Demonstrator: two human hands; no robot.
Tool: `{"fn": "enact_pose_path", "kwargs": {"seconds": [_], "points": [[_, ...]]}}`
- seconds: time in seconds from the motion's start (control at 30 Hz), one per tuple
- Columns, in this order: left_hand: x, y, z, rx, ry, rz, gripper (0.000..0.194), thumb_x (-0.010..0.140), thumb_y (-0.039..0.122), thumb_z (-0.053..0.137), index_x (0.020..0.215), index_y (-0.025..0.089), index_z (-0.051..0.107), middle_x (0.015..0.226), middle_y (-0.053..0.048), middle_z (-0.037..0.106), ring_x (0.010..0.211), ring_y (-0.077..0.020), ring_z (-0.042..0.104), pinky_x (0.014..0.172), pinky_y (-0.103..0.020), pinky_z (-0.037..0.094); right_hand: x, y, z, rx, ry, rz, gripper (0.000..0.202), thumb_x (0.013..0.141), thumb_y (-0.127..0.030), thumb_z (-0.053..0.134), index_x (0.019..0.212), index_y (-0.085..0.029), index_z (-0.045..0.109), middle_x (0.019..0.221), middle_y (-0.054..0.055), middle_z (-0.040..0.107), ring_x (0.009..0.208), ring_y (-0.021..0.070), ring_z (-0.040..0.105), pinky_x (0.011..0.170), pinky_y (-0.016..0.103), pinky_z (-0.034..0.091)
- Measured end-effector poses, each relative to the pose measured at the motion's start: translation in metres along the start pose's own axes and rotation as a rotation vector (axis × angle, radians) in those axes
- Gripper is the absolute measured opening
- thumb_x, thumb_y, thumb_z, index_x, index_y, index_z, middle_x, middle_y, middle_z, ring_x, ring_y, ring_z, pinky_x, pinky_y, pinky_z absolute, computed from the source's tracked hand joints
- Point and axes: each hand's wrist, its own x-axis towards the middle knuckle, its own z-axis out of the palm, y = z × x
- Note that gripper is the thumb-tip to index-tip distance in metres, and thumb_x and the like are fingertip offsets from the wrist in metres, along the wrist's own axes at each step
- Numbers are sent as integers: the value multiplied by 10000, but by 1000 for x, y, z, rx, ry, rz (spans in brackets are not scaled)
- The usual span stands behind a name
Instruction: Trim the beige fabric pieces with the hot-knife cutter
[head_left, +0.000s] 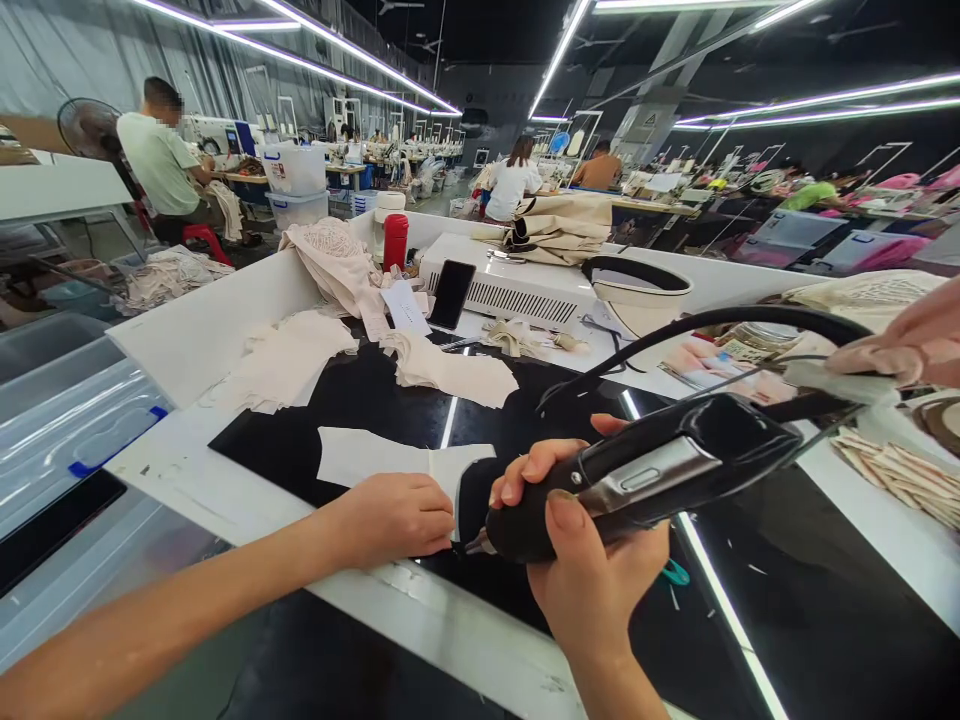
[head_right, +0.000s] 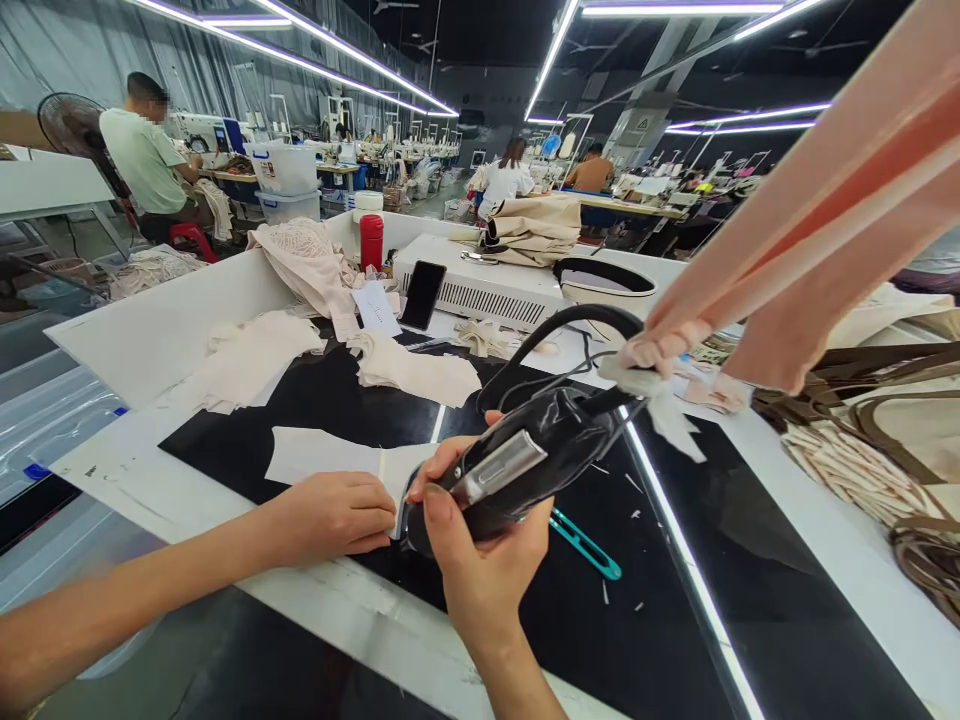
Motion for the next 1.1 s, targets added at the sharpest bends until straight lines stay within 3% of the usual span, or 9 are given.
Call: {"fn": "enact_pose_path", "kwargs": {"seconds": [0.17,0.4,0.7,1.1], "points": [[2,5,2,-70,61,-76,186,1039,194,534,929,152,678,913,-42,736,894,-179,680,833,-278,552,0,4,4,0,-2,-31,465,877,-313,809,1260,-282,548,824,-34,637,594,157,611,557,322,549],[-2,5,0,-201,40,-151,197,1055,234,534,996,158,706,1001,-45,750,953,-184,692,879,-285,546,4,7,6,-22,42,-61,468,875,-316,806,1250,-271,531,814,-35,639,576,162,611,537,325,547],[-2,6,0,-206,43,-156,186,1048,229,547,1017,150,712,997,-56,748,958,-189,686,878,-303,553,1,11,5,-25,20,-44,478,875,-310,808,1257,-273,523,827,-33,636,596,168,623,565,339,552],[6,8,-2,-178,-12,-283,81,1008,199,610,973,165,674,1042,-57,719,976,-202,670,883,-308,552,1,10,5,-16,18,-40,452,877,-264,802,1244,-272,538,836,-30,644,600,158,628,557,322,561]]}}
